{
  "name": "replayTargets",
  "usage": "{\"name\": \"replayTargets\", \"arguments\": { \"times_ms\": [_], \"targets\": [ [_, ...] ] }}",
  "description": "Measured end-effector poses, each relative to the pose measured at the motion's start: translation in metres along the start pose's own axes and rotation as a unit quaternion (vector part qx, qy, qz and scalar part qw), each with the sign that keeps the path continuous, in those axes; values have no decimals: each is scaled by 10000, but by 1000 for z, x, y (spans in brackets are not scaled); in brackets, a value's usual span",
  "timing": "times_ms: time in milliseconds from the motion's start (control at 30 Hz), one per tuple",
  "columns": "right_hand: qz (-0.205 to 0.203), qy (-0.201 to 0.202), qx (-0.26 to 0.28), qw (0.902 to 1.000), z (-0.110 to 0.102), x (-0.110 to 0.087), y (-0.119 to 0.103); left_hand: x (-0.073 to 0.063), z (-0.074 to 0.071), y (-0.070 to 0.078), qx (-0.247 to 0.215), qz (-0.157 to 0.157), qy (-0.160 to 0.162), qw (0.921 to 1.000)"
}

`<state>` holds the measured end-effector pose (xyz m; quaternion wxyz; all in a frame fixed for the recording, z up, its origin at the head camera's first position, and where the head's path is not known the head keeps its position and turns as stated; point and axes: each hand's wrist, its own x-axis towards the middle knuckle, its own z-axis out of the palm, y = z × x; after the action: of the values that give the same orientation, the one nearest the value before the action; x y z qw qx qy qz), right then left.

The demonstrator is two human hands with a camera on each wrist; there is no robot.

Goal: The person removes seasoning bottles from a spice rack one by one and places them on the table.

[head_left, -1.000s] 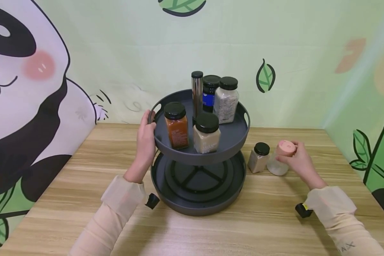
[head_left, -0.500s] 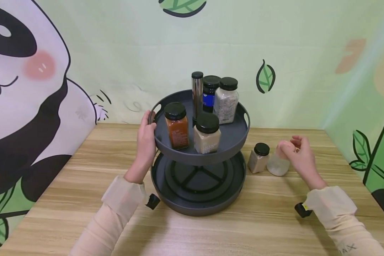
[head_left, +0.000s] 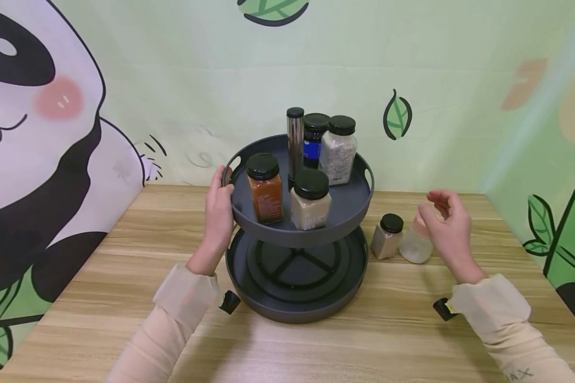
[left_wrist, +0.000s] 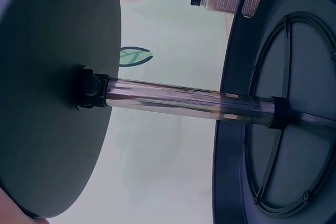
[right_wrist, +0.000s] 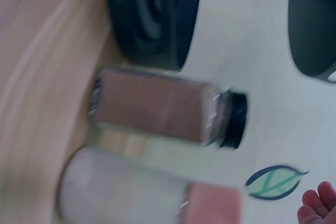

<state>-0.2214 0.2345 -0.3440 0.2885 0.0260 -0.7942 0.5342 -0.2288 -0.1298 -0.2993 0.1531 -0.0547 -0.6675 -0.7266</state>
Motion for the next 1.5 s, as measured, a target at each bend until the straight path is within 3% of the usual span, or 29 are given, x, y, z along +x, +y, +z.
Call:
{"name": "replayTargets", "arguments": {
  "times_ms": [167,667,967,1167,1500],
  "targets": [
    [-451,-10,478,9978,7,-3,-18,0,1,0,-3,-5,54,10000],
    [-1145,-456,1114,9861,22,-14,-58,-2,1,-1,221,136,255,9993],
    [-1851,-653,1507,9689,30,-21,-77,-3,1,-1,602,117,377,9974],
    [-1868,-985,1519,9656,34,-27,-93,-5,2,0,890,103,477,9948],
    [-1483,-1588,1244,9681,41,-33,-106,-7,2,0,634,253,341,9971]
  ]
}}
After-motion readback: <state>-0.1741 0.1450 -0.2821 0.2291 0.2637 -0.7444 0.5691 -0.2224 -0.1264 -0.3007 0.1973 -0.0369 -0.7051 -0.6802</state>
